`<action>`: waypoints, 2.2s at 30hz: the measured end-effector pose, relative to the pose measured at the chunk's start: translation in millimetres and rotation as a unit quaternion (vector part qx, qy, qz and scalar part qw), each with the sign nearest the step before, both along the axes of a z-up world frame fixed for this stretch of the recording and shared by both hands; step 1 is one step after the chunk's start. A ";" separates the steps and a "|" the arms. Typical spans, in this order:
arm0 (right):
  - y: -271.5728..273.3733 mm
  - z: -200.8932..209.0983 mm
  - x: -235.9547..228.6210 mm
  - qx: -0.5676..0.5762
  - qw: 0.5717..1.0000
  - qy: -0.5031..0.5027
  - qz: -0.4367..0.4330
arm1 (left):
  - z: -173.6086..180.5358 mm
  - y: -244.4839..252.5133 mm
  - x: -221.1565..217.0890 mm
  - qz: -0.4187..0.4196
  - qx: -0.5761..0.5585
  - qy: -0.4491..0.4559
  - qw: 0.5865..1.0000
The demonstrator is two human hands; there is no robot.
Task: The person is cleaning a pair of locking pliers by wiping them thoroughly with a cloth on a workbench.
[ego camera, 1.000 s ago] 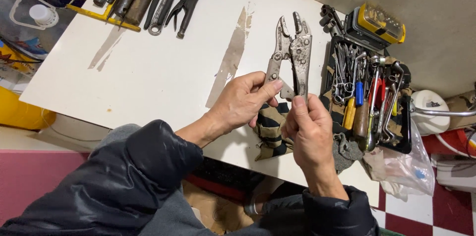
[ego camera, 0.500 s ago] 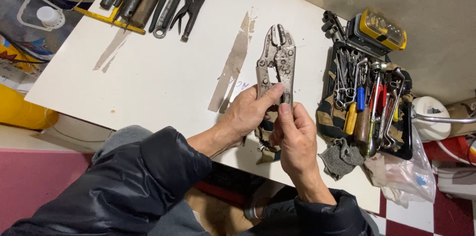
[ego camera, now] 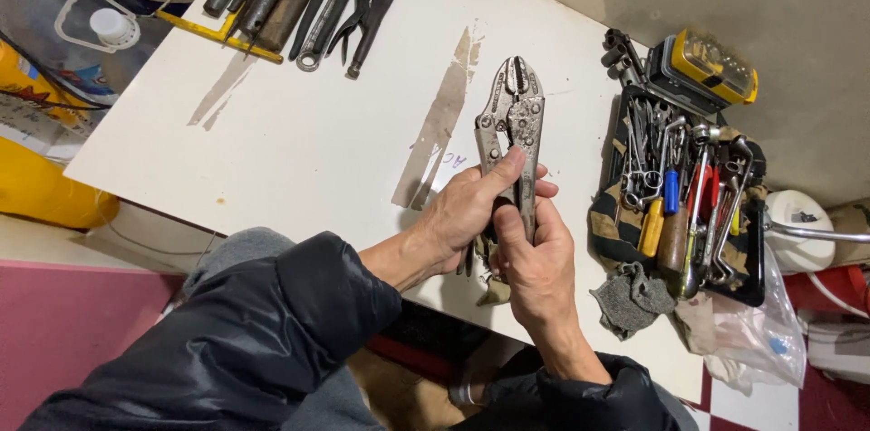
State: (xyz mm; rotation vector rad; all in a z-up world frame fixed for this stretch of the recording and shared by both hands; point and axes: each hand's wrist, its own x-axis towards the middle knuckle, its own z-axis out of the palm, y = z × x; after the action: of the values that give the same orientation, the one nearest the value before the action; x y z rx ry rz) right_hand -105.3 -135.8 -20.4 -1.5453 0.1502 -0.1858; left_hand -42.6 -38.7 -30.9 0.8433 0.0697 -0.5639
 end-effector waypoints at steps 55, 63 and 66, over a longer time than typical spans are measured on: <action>-4.9 3.6 5.4 0.076 0.966 0.183 0.166 | 60.8 36.5 11.6 -0.017 0.296 0.024 0.955; 18.7 15.1 12.5 -0.045 0.970 0.214 0.105 | 60.3 39.3 17.0 -0.026 0.356 -0.009 0.934; 27.9 22.9 16.6 -0.083 0.965 0.235 0.080 | 59.5 39.6 16.9 -0.031 0.375 -0.009 0.927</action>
State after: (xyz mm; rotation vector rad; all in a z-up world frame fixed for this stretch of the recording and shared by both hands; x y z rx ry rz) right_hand -88.7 -107.8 2.5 -1.7402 0.3899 0.3076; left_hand -25.7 0.9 28.6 1.6015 0.2541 -0.5932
